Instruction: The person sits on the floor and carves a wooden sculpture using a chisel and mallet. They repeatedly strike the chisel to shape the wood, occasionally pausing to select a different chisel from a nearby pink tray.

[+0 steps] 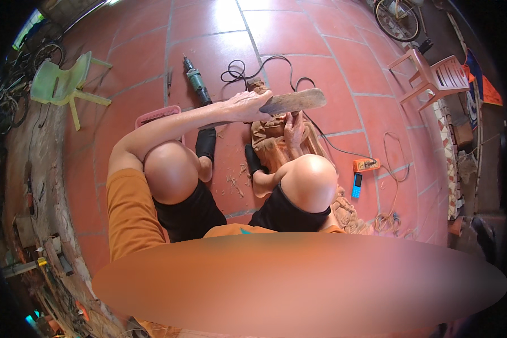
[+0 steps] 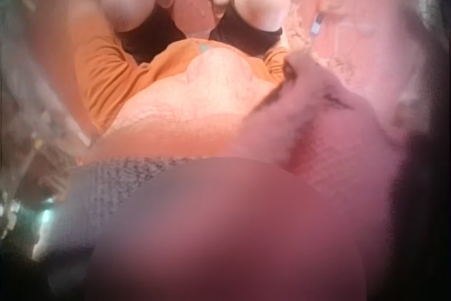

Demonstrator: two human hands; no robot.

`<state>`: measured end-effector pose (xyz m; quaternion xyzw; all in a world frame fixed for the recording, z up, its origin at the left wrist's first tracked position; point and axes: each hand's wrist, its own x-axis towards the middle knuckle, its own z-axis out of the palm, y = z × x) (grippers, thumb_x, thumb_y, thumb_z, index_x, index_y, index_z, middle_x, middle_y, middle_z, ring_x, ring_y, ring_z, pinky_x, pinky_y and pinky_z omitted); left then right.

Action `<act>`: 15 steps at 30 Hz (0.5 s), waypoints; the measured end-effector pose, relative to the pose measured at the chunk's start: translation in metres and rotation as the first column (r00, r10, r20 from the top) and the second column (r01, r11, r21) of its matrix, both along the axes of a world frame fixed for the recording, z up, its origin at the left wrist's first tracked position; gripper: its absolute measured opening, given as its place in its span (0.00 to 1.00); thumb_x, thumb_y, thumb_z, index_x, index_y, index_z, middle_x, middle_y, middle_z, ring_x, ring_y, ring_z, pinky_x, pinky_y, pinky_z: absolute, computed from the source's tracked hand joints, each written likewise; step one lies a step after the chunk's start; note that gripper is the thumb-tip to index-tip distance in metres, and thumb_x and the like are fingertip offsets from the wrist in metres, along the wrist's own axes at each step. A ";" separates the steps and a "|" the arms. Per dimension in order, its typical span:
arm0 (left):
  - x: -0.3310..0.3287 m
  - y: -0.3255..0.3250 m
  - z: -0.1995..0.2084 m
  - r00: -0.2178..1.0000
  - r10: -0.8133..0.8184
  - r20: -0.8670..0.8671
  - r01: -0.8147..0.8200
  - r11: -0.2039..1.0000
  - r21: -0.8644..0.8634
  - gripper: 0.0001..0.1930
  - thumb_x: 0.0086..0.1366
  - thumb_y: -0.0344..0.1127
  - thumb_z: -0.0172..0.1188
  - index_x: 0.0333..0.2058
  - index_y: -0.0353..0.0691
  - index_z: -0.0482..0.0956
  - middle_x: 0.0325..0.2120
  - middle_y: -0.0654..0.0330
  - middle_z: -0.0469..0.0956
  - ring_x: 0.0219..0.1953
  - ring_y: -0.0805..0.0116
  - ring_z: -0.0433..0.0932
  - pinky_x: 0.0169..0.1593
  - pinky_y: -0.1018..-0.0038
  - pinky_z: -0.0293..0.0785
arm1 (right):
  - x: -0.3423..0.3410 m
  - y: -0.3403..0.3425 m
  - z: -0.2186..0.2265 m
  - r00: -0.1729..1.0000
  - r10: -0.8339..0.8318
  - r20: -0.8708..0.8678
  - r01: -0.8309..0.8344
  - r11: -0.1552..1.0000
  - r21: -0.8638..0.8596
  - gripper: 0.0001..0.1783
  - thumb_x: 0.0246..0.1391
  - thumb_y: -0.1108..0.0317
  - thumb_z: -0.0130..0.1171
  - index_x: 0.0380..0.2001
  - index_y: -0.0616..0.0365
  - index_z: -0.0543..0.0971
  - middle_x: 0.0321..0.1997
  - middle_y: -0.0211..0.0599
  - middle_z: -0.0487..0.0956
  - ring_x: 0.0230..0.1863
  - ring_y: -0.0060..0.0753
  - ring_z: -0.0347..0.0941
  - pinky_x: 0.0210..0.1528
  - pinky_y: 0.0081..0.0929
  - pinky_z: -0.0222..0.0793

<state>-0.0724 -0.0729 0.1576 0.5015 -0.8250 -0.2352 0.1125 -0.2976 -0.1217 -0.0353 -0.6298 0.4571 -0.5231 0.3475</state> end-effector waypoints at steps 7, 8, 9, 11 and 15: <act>0.005 0.000 0.006 0.999 0.026 -0.021 -0.024 0.997 0.077 0.30 0.63 0.53 0.66 0.50 0.35 0.66 0.32 0.38 0.82 0.37 0.38 0.83 0.39 0.49 0.77 | -0.003 0.000 -0.002 0.999 0.038 0.011 -0.038 0.999 -0.029 0.10 0.70 0.71 0.55 0.51 0.60 0.71 0.35 0.39 0.80 0.34 0.30 0.80 0.38 0.29 0.74; 0.005 0.000 0.006 0.999 0.021 -0.031 -0.019 0.997 0.069 0.30 0.63 0.53 0.66 0.50 0.35 0.66 0.31 0.38 0.82 0.37 0.38 0.83 0.39 0.49 0.77 | -0.004 0.001 -0.001 0.998 0.057 0.006 -0.057 0.998 -0.008 0.12 0.71 0.74 0.53 0.55 0.60 0.70 0.38 0.37 0.79 0.35 0.27 0.79 0.40 0.27 0.75; 0.005 0.000 0.005 0.999 0.014 -0.032 -0.012 0.998 0.065 0.31 0.63 0.52 0.66 0.51 0.35 0.66 0.30 0.37 0.81 0.36 0.37 0.82 0.39 0.49 0.76 | -0.005 0.001 0.000 0.999 0.051 -0.014 -0.050 0.997 0.056 0.15 0.71 0.76 0.52 0.59 0.60 0.69 0.40 0.34 0.78 0.36 0.25 0.78 0.42 0.24 0.75; 0.006 -0.001 0.004 1.000 0.001 -0.032 0.001 0.998 0.057 0.32 0.64 0.52 0.66 0.54 0.34 0.65 0.27 0.36 0.79 0.35 0.36 0.81 0.39 0.48 0.74 | -0.004 0.004 0.001 0.990 0.110 0.084 -0.110 0.994 -0.002 0.16 0.71 0.76 0.52 0.59 0.60 0.69 0.40 0.34 0.79 0.37 0.24 0.78 0.42 0.24 0.75; 0.007 0.000 0.000 0.999 0.017 -0.038 -0.014 0.997 0.073 0.31 0.64 0.51 0.67 0.54 0.34 0.65 0.28 0.35 0.80 0.36 0.35 0.81 0.40 0.48 0.74 | -0.004 0.002 0.002 0.984 0.104 0.143 -0.102 0.995 -0.019 0.08 0.69 0.72 0.57 0.48 0.61 0.71 0.38 0.44 0.80 0.35 0.33 0.81 0.38 0.31 0.74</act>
